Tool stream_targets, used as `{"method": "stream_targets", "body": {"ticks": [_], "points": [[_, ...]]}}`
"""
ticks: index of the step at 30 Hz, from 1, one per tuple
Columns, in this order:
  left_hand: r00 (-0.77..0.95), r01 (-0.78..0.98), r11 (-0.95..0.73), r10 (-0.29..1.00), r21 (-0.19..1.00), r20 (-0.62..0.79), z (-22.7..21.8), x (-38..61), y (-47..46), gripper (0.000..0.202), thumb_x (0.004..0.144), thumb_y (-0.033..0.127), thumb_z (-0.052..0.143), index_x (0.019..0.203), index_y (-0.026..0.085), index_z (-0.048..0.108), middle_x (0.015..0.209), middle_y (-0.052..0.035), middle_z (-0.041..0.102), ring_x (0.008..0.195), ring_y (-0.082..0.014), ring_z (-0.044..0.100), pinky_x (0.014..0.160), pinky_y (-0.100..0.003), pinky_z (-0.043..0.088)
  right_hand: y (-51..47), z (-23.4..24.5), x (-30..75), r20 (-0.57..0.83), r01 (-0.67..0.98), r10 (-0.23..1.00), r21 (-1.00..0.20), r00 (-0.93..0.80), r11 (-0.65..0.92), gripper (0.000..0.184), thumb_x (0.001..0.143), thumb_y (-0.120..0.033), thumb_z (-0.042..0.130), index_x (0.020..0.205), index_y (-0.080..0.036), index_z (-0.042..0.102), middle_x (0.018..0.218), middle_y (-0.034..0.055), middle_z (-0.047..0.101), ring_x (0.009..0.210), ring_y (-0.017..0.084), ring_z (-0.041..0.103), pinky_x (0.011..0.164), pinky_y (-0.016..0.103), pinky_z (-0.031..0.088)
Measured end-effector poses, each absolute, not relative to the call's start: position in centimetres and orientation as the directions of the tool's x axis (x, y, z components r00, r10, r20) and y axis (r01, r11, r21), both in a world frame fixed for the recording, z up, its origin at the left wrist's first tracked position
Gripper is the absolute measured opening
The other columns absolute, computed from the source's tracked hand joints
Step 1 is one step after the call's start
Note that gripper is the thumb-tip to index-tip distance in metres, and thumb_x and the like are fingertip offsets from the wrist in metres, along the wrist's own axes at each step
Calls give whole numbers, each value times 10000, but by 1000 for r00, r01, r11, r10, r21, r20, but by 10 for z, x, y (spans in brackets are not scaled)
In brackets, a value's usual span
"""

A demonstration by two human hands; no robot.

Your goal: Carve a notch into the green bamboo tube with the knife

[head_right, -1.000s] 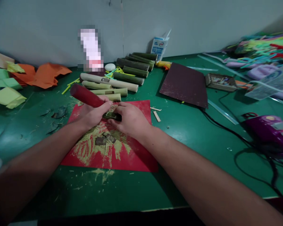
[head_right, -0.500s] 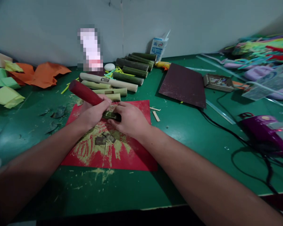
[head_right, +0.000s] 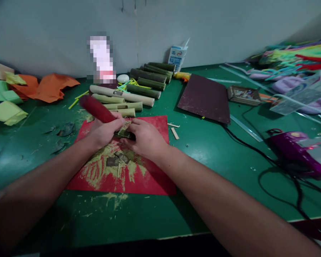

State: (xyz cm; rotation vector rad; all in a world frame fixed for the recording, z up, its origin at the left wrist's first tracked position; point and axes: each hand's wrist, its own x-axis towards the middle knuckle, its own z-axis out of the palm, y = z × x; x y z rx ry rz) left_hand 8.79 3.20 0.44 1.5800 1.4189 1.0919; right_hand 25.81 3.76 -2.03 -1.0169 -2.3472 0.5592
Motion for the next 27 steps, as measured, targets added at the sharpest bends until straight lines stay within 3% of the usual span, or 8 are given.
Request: {"method": "stream_targets", "body": {"ticks": [2, 8, 19, 27], "points": [[-5, 327, -87, 996, 941, 94, 4, 89, 30, 245, 661, 300, 601, 503, 217, 432, 516, 25, 387, 558, -136, 389, 541, -296, 346, 37, -19, 258, 284, 544, 755, -550, -592, 633, 151, 891, -293, 700, 936, -149, 711, 918, 88, 689, 857, 203, 622, 761, 322, 455], [-117, 273, -170, 971, 947, 208, -1, 93, 34, 240, 722, 262, 576, 528, 218, 440, 551, 17, 440, 593, -140, 424, 575, -293, 378, 38, -15, 256, 251, 616, 791, -514, -558, 598, 174, 860, -318, 715, 888, -147, 700, 922, 98, 688, 818, 203, 614, 724, 321, 436], [-64, 378, -172, 975, 909, 211, -2, 90, 35, 276, 763, 309, 619, 565, 219, 450, 581, 24, 447, 608, -148, 443, 607, -303, 398, 37, -15, 256, 249, 626, 790, -497, -560, 601, 218, 871, -332, 705, 970, -140, 729, 974, 115, 716, 891, 235, 646, 777, 343, 457], [9, 384, -184, 981, 905, 196, 2, 91, 31, 305, 769, 349, 596, 535, 216, 454, 546, 17, 430, 593, -152, 442, 577, -304, 378, 40, -19, 259, 280, 538, 770, -581, -573, 611, 165, 874, -311, 710, 920, -153, 722, 974, 97, 711, 880, 212, 645, 775, 330, 460]]}}
